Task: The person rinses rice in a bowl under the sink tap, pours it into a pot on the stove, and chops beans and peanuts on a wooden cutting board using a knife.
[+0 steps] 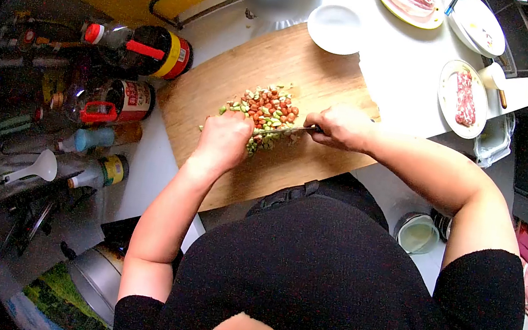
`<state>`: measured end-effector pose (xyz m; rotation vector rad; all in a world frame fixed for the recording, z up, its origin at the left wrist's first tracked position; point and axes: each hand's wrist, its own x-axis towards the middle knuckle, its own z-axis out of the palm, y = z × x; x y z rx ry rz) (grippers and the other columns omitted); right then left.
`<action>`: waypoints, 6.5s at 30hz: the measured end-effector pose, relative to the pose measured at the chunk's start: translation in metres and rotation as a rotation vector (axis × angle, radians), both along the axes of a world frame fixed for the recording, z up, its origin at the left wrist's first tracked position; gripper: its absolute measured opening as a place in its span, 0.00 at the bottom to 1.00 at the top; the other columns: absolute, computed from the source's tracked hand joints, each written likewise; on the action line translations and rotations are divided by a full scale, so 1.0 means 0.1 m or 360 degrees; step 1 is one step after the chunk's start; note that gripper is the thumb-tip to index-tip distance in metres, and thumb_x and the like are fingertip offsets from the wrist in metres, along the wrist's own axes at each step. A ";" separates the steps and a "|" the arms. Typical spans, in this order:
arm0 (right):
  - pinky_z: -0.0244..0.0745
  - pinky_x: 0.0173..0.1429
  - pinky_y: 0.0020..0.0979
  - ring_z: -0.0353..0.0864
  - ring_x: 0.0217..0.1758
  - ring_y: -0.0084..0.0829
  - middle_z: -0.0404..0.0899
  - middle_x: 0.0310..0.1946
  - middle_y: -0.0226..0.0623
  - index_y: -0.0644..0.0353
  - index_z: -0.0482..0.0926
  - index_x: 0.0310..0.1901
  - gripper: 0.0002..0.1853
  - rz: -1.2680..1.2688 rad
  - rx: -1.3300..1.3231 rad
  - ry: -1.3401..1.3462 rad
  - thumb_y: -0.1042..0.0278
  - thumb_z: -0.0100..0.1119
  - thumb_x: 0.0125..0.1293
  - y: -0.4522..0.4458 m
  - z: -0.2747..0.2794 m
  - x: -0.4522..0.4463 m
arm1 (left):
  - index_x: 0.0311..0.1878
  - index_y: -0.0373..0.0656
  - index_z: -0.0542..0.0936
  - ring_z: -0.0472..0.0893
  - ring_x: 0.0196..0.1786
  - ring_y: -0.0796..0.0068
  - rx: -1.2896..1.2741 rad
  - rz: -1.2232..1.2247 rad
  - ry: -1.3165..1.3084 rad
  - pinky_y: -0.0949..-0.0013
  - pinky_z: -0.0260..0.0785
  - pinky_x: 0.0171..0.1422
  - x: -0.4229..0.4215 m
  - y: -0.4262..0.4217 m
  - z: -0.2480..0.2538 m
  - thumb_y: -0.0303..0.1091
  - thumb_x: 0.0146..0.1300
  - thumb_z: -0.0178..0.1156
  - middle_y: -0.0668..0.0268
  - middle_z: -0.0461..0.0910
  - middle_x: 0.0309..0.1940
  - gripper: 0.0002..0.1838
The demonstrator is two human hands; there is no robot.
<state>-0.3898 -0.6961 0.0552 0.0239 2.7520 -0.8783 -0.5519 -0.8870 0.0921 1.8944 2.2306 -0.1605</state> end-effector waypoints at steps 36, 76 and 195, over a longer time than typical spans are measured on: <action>0.72 0.31 0.44 0.77 0.24 0.47 0.75 0.19 0.46 0.62 0.74 0.29 0.09 0.0093 0.0213 -0.0079 0.64 0.53 0.58 -0.01 0.30 -0.40 | 0.24 0.43 0.72 0.77 0.34 0.57 0.0200 0.0050 -0.0407 0.58 0.71 0.36 -0.44 -0.04 -0.32 0.26 0.38 0.58 0.62 0.75 0.26 0.07; 0.73 0.32 0.45 0.78 0.25 0.49 0.76 0.20 0.49 0.64 0.75 0.29 0.11 -0.0026 0.0217 -0.0151 0.64 0.52 0.59 -0.06 0.35 -0.37 | 0.27 0.42 0.71 0.77 0.37 0.55 0.0122 -0.0082 -0.0448 0.57 0.71 0.38 -0.62 0.10 -0.44 0.23 0.35 0.58 0.58 0.75 0.29 0.11; 0.75 0.38 0.43 0.80 0.31 0.47 0.78 0.23 0.48 0.62 0.78 0.31 0.12 -0.0076 0.0273 -0.0153 0.61 0.59 0.55 0.17 0.19 -0.59 | 0.30 0.45 0.76 0.78 0.37 0.57 -0.0090 -0.0011 -0.0195 0.57 0.71 0.38 -0.78 0.39 -0.32 0.27 0.40 0.62 0.60 0.77 0.29 0.10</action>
